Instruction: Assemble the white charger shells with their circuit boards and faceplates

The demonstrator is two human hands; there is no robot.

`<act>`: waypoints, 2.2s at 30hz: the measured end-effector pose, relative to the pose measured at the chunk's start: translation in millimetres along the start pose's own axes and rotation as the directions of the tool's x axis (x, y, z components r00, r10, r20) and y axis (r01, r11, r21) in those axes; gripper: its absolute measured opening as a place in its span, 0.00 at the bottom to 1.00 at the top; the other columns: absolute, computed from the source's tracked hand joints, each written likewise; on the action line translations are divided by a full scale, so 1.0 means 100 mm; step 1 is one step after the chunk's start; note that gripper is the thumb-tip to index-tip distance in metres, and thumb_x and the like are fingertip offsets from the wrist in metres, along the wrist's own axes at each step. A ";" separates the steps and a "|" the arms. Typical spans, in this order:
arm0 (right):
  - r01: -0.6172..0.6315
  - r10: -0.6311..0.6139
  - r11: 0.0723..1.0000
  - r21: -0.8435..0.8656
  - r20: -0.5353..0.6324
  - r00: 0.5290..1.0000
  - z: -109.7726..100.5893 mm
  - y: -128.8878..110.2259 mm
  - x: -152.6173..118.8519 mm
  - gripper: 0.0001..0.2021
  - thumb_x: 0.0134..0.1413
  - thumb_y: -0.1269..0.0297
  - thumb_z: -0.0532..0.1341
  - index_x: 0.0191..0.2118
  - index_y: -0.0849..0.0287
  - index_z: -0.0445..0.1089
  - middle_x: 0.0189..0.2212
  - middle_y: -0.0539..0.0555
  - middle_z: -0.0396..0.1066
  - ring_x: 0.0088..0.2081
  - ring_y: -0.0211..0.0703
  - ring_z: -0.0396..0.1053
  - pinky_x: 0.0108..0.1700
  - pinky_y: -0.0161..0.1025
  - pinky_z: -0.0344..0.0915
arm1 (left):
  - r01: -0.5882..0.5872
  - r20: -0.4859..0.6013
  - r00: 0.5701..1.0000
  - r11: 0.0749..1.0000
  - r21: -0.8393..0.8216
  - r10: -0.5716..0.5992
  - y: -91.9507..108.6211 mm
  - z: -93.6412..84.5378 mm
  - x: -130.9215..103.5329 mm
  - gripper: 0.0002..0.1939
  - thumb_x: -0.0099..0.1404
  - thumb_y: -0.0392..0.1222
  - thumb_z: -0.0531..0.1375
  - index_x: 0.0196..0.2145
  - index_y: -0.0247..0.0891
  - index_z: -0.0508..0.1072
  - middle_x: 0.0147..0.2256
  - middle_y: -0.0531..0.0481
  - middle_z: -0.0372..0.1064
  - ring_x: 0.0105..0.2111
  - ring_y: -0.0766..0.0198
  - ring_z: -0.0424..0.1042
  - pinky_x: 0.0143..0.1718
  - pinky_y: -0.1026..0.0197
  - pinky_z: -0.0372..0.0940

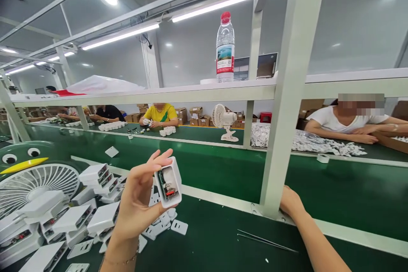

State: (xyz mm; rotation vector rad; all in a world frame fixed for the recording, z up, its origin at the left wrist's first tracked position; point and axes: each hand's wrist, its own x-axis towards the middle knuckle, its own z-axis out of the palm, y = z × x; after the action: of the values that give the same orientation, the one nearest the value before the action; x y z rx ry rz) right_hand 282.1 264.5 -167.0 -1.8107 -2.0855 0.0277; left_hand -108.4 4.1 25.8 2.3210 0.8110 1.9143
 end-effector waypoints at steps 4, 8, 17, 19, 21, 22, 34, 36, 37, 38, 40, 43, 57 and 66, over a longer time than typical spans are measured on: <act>-0.190 0.191 0.980 0.058 -0.009 0.982 -0.16 0.08 0.00 0.10 0.69 0.60 0.64 0.48 0.61 0.73 0.43 0.55 0.75 0.43 0.45 0.75 0.47 0.46 0.75 | -0.007 0.003 1.000 1.000 0.029 0.007 0.01 -0.03 0.01 0.27 0.65 0.36 0.70 0.57 0.48 0.65 0.56 0.43 0.74 0.65 0.45 0.66 0.74 0.30 0.40; -0.358 0.358 0.934 0.004 0.010 0.934 -0.56 0.15 -0.05 0.15 0.71 0.56 0.62 0.54 0.62 0.70 0.45 0.55 0.74 0.42 0.46 0.75 0.47 0.49 0.75 | -0.027 -0.041 0.999 0.999 0.042 0.028 0.00 -0.13 0.02 0.28 0.64 0.31 0.69 0.57 0.47 0.66 0.56 0.44 0.74 0.65 0.45 0.66 0.74 0.31 0.42; -0.068 0.016 0.968 0.240 0.214 0.977 -0.92 -0.65 -1.31 0.14 0.73 0.54 0.58 0.44 0.60 0.71 0.32 0.49 0.70 0.33 0.40 0.70 0.42 0.43 0.70 | -0.085 -0.270 0.960 0.996 -0.033 0.073 0.08 -0.28 -0.01 0.31 0.57 0.28 0.72 0.55 0.49 0.71 0.53 0.48 0.75 0.59 0.47 0.72 0.72 0.32 0.54; 0.020 -0.113 0.928 0.372 0.230 0.967 -0.76 -1.03 -1.65 0.14 0.73 0.53 0.58 0.41 0.59 0.70 0.27 0.46 0.66 0.29 0.39 0.67 0.41 0.42 0.68 | -0.084 -0.271 0.961 0.994 -0.070 0.062 0.18 -0.25 -0.01 0.30 0.58 0.29 0.72 0.55 0.50 0.71 0.53 0.48 0.74 0.59 0.49 0.71 0.68 0.35 0.61; 0.049 -0.191 0.855 0.517 0.225 0.955 -0.64 -1.35 -1.86 0.16 0.71 0.51 0.59 0.37 0.59 0.69 0.24 0.44 0.62 0.26 0.38 0.63 0.38 0.41 0.66 | -0.101 -0.268 0.961 0.991 -0.094 0.072 0.29 -0.20 0.00 0.30 0.59 0.32 0.72 0.55 0.51 0.70 0.53 0.48 0.73 0.58 0.50 0.71 0.63 0.39 0.68; 0.045 -0.207 0.805 0.592 0.208 0.956 -0.61 -1.47 -1.92 0.17 0.69 0.50 0.60 0.35 0.58 0.68 0.24 0.44 0.62 0.25 0.38 0.62 0.37 0.40 0.65 | -0.114 -0.268 0.960 0.989 -0.091 0.086 0.35 -0.18 0.01 0.30 0.59 0.33 0.73 0.56 0.52 0.70 0.53 0.48 0.73 0.58 0.50 0.71 0.60 0.40 0.71; 0.152 0.002 -0.137 0.979 -0.153 0.988 -1.75 -2.41 -2.04 0.21 0.52 0.43 0.70 0.32 0.56 0.69 0.23 0.45 0.56 0.26 0.37 0.53 0.30 0.37 0.59 | 0.023 -0.316 0.947 0.992 -0.125 -0.061 0.71 -0.24 0.01 0.29 0.66 0.36 0.70 0.59 0.55 0.68 0.56 0.63 0.70 0.66 0.51 0.63 0.68 0.37 0.62; 0.154 -0.022 -0.228 0.961 -0.163 0.986 -1.86 -2.55 -2.11 0.19 0.51 0.47 0.72 0.31 0.55 0.69 0.22 0.45 0.58 0.25 0.36 0.55 0.29 0.36 0.60 | -0.051 -0.330 0.944 0.989 -0.139 0.002 0.65 -0.23 0.01 0.32 0.60 0.34 0.74 0.58 0.51 0.70 0.55 0.57 0.73 0.64 0.50 0.66 0.68 0.39 0.63; 0.156 -0.032 -0.264 0.952 -0.171 0.985 -1.89 -2.60 -2.13 0.18 0.51 0.48 0.73 0.31 0.55 0.69 0.21 0.45 0.60 0.25 0.36 0.57 0.29 0.36 0.61 | -0.082 -0.328 0.944 0.986 -0.146 0.030 0.62 -0.22 0.01 0.33 0.57 0.33 0.75 0.57 0.49 0.71 0.55 0.54 0.74 0.63 0.49 0.67 0.67 0.40 0.65; 0.161 -0.039 -0.294 0.942 -0.181 0.983 -1.91 -2.64 -2.14 0.17 0.51 0.50 0.73 0.31 0.55 0.70 0.21 0.45 0.62 0.25 0.36 0.58 0.29 0.36 0.62 | -0.101 -0.320 0.946 0.983 -0.157 0.046 0.60 -0.20 0.01 0.34 0.55 0.32 0.76 0.57 0.48 0.71 0.54 0.51 0.74 0.62 0.49 0.68 0.65 0.43 0.68; 0.177 -0.047 -0.341 0.923 -0.205 0.978 -1.94 -2.68 -2.13 0.15 0.52 0.52 0.74 0.32 0.55 0.71 0.21 0.46 0.66 0.25 0.37 0.62 0.30 0.35 0.65 | -0.091 -0.266 0.963 0.977 -0.194 0.037 0.58 -0.15 0.00 0.34 0.55 0.31 0.75 0.57 0.48 0.71 0.55 0.49 0.73 0.61 0.50 0.69 0.60 0.48 0.72; 0.218 -0.057 -0.394 0.893 -0.260 0.964 -1.96 -2.70 -2.12 0.12 0.53 0.56 0.75 0.32 0.55 0.74 0.23 0.47 0.73 0.25 0.37 0.69 0.31 0.34 0.69 | -0.064 -0.147 0.989 0.972 -0.224 0.031 0.58 -0.06 -0.02 0.33 0.58 0.30 0.74 0.57 0.49 0.70 0.56 0.49 0.72 0.60 0.53 0.70 0.57 0.53 0.74; 0.585 0.029 -0.138 0.799 -0.587 0.809 -2.05 -2.53 -2.19 0.03 0.58 0.66 0.73 0.36 0.50 0.82 0.33 0.51 0.82 0.33 0.43 0.78 0.35 0.39 0.77 | 0.060 0.120 0.992 0.973 -0.222 -0.033 0.55 0.21 -0.09 0.30 0.62 0.40 0.73 0.60 0.47 0.69 0.57 0.45 0.73 0.60 0.51 0.72 0.63 0.52 0.68; 0.818 0.009 0.128 0.560 -0.826 0.564 -2.10 -2.46 -2.26 0.17 0.59 0.80 0.67 0.43 0.46 0.82 0.35 0.51 0.79 0.39 0.45 0.73 0.41 0.44 0.72 | 0.062 0.154 0.988 0.930 -0.363 -0.006 0.61 0.32 -0.11 0.29 0.63 0.32 0.71 0.58 0.46 0.68 0.57 0.43 0.71 0.59 0.52 0.71 0.56 0.58 0.72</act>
State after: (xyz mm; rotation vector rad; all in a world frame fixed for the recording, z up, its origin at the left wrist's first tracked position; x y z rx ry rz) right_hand 132.0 -41.9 31.4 -0.2023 -1.3362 0.3381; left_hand -57.4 -44.0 28.6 2.1710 0.4298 1.6766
